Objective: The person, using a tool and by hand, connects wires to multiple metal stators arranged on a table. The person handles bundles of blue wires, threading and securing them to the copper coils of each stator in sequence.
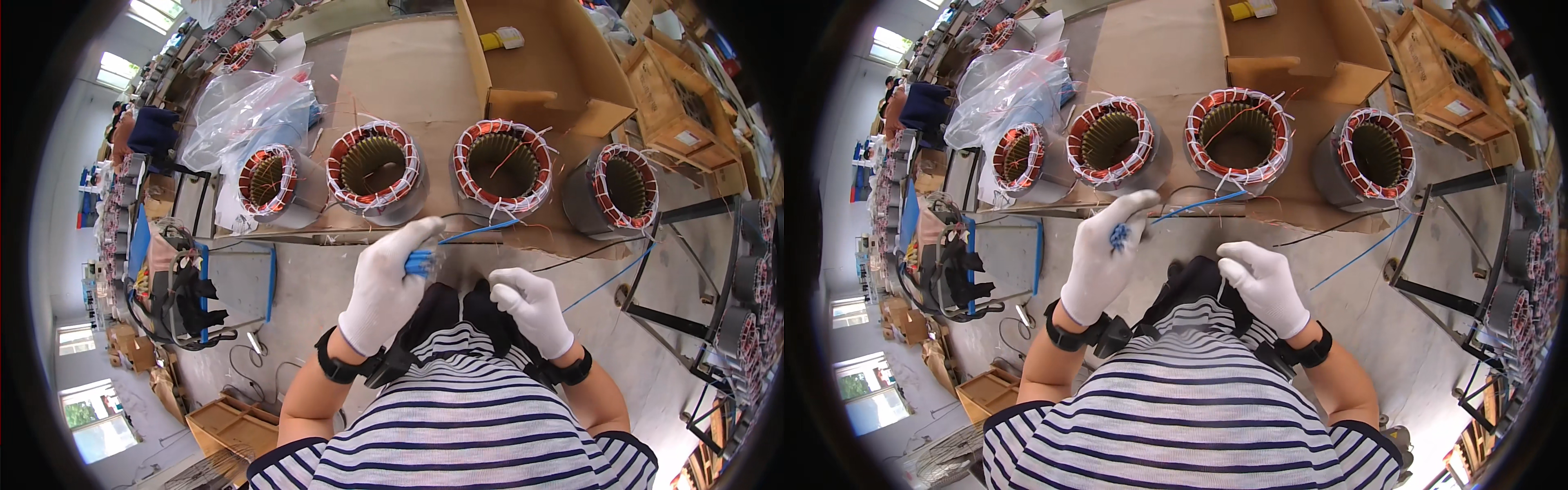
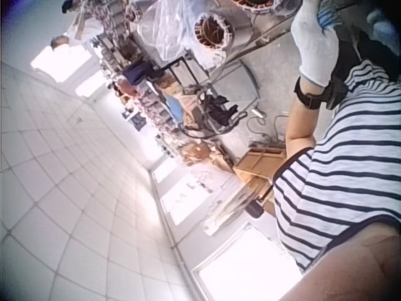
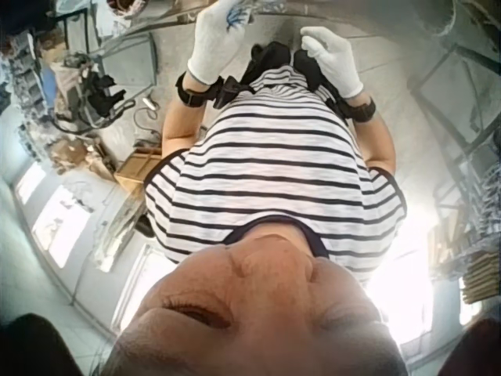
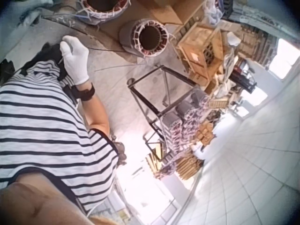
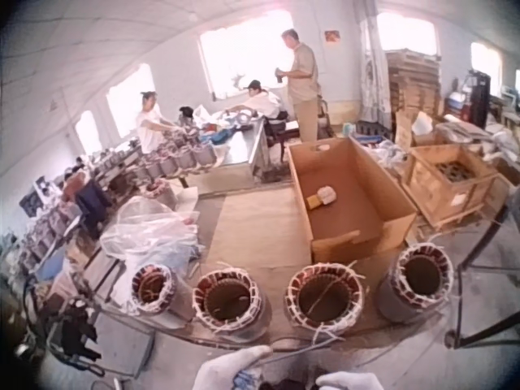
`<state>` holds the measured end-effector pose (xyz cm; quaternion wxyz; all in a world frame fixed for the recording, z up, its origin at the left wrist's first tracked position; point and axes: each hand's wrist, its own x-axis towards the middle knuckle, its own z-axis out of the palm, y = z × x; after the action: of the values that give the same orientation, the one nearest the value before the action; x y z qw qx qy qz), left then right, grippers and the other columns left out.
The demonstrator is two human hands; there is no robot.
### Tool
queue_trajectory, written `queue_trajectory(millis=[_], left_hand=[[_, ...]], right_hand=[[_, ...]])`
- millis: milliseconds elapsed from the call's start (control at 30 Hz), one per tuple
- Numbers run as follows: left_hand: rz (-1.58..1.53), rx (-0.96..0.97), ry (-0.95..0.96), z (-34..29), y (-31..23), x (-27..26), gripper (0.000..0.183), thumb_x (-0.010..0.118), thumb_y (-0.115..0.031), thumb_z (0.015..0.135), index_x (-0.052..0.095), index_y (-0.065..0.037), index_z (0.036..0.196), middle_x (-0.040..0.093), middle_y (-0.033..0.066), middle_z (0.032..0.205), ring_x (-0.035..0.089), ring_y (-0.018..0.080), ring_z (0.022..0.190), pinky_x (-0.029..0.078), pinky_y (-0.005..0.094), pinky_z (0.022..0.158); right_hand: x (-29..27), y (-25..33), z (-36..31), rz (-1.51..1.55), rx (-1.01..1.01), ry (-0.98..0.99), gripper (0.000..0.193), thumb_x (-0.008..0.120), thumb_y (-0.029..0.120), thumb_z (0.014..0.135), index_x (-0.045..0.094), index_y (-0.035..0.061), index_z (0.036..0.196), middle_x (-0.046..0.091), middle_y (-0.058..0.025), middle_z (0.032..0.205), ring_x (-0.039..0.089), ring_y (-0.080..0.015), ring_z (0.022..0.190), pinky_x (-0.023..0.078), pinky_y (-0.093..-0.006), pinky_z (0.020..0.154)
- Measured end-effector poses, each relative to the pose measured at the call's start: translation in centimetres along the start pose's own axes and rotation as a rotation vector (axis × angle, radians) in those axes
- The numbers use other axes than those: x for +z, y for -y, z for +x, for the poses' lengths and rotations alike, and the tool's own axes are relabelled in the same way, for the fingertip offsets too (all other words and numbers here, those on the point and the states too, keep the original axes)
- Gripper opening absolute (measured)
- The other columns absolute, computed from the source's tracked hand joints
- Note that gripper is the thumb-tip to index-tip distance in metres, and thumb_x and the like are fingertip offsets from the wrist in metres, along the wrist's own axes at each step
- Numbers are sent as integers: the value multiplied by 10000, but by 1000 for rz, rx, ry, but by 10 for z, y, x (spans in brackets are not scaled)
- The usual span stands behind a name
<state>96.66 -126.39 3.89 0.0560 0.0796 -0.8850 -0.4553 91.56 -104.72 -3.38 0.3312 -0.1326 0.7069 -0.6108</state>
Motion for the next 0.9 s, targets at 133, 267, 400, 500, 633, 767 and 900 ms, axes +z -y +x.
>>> queue_trajectory(millis=[133,267,400,500,633,767,900], left_hand=[[92,21,211,-24,13,-9,271,570,-15,783,597,-24,1052,623,205,772,642,336,716,488,387,654],[31,-43,494,-39,41,-13,155,565,-116,846,588,-25,970,606,208,735,591,405,692,465,436,627],[-60,-89,619,-39,57,-42,150,542,-118,877,581,-15,979,606,204,728,606,355,656,473,394,627],[-66,-60,654,-42,78,-68,151,539,-107,876,585,-12,984,608,198,726,615,335,653,478,374,630],[-222,-75,505,-39,101,-98,163,543,-88,859,596,-14,995,606,201,729,615,349,670,481,356,635],[-197,-1,453,-34,121,-119,148,549,-71,850,596,-13,977,584,198,708,578,340,612,470,344,612],[-246,-122,453,-31,134,-134,146,519,-41,871,583,-8,999,562,110,599,553,184,518,450,288,544]], right_hand=[[32,21,2,62,-9,101,218,617,74,857,621,-37,1045,657,-83,892,591,-109,797,480,-244,739],[60,24,11,77,-225,197,221,610,-3,822,620,-23,1042,616,-65,848,558,-120,734,461,-247,689],[97,21,23,57,-353,170,229,595,-49,798,619,-11,1023,576,-35,826,527,-120,731,434,-244,651],[129,23,30,211,-294,164,198,589,-38,813,617,-21,1009,573,-25,828,526,-110,736,434,-237,651],[164,30,37,447,71,20,108,588,36,860,603,-31,944,580,-37,823,529,-84,698,435,-214,649],[190,37,51,307,-21,-77,90,578,32,848,619,-27,901,578,-18,801,531,-76,667,431,-207,621],[163,65,66,61,-196,-674,98,586,6,847,626,-30,930,551,-3,786,495,-78,682,414,-214,632]])
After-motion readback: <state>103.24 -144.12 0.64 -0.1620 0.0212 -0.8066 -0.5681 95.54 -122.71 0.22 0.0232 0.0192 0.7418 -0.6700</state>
